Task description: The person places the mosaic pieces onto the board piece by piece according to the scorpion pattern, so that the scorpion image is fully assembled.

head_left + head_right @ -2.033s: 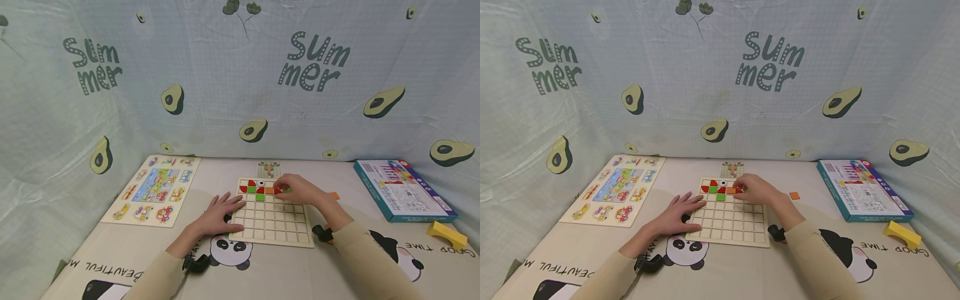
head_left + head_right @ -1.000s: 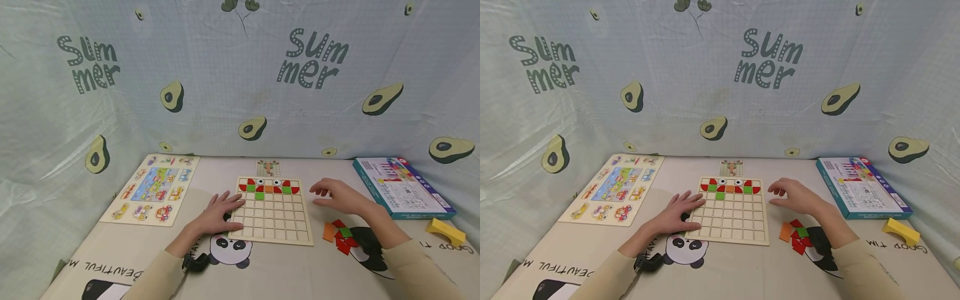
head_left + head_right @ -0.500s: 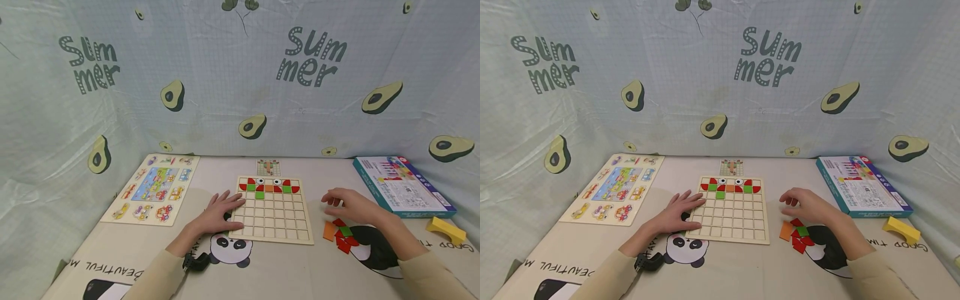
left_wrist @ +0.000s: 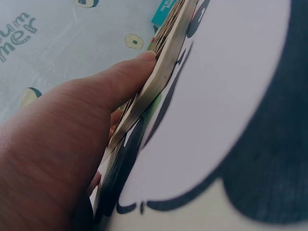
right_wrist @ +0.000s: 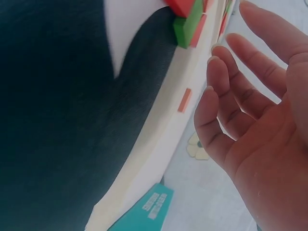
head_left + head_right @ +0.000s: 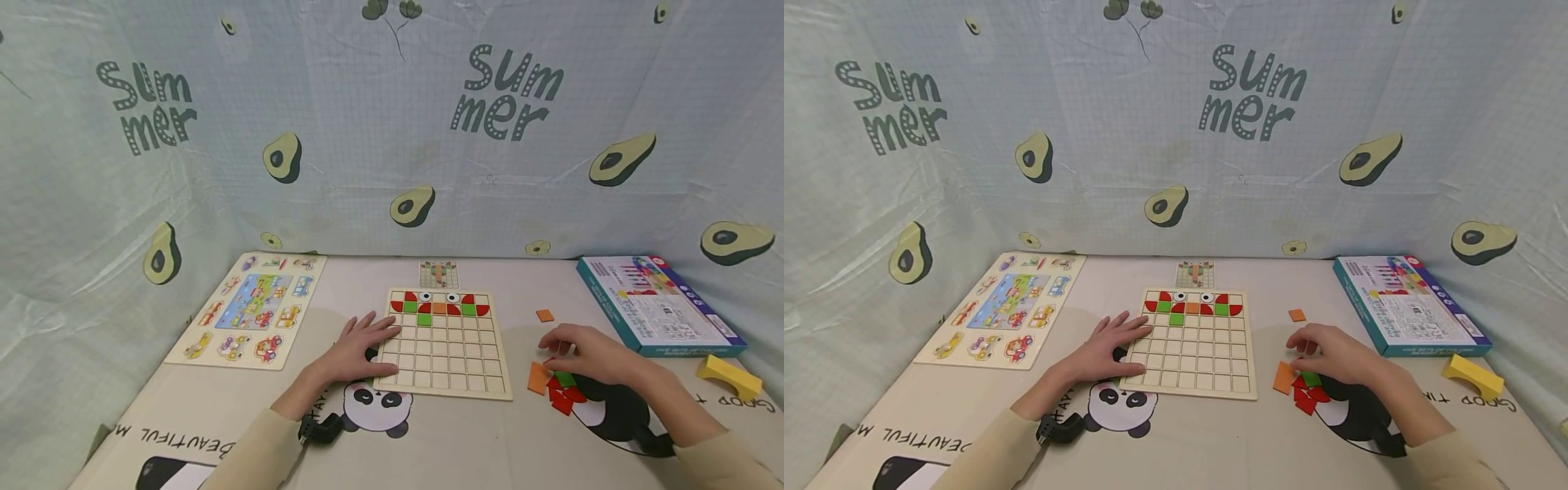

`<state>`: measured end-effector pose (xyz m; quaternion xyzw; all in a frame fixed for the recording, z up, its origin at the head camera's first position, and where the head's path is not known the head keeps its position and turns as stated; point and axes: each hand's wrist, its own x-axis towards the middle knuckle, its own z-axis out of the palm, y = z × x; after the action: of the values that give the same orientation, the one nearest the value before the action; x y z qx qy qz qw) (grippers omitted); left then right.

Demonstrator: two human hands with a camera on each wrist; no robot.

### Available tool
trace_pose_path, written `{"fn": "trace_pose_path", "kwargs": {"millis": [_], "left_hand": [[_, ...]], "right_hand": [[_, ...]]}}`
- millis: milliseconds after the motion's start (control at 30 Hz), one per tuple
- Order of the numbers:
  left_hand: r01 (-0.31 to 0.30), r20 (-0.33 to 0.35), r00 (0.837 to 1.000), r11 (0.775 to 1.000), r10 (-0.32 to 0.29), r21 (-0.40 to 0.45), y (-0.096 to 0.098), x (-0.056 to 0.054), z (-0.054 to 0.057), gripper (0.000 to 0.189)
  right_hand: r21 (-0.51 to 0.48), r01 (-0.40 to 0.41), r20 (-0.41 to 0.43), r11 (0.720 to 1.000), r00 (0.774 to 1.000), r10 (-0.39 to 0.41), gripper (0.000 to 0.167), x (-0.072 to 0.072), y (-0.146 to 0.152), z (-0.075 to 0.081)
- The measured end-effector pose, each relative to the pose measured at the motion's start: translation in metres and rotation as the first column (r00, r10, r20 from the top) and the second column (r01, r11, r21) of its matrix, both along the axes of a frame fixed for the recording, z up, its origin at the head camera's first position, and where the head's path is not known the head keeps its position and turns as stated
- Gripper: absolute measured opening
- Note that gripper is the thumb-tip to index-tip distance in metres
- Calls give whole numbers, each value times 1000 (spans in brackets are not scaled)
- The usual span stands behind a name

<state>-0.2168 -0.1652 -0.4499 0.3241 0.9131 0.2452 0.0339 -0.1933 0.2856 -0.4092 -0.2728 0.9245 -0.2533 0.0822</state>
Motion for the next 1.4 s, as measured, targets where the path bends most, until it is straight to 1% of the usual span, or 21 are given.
{"fn": "trace_pose_path", "kwargs": {"millis": [267,533,700,967,1167,1400], "left_hand": [[-3,7,1000,1000,3,2,0,0,-1,75],[-3,9,1000,1000,3,1,-1,0,-3,76],[-4,7,1000,1000,4,0,-1,-1,-3,76],[-3,8,1000,1000,3,1,-2,-1,-3,76],[-9,11,1000,1000,9,-3,-1,-1,-3,76],[-6,10,1000,1000,6,-7,-1,-3,-2,76]], "right_hand": [[-3,3,-3,1000,1000,-3,33,7,8,-2],[-1,9,94,1000,996,-9,35,11,20,-6],[-14,3,125,1000,992,-1,33,12,26,-6],[-26,-23,136,999,990,26,29,11,28,-7],[-24,-40,135,999,990,42,27,10,25,-5],[19,-11,130,1000,991,8,27,9,19,-3]]}}
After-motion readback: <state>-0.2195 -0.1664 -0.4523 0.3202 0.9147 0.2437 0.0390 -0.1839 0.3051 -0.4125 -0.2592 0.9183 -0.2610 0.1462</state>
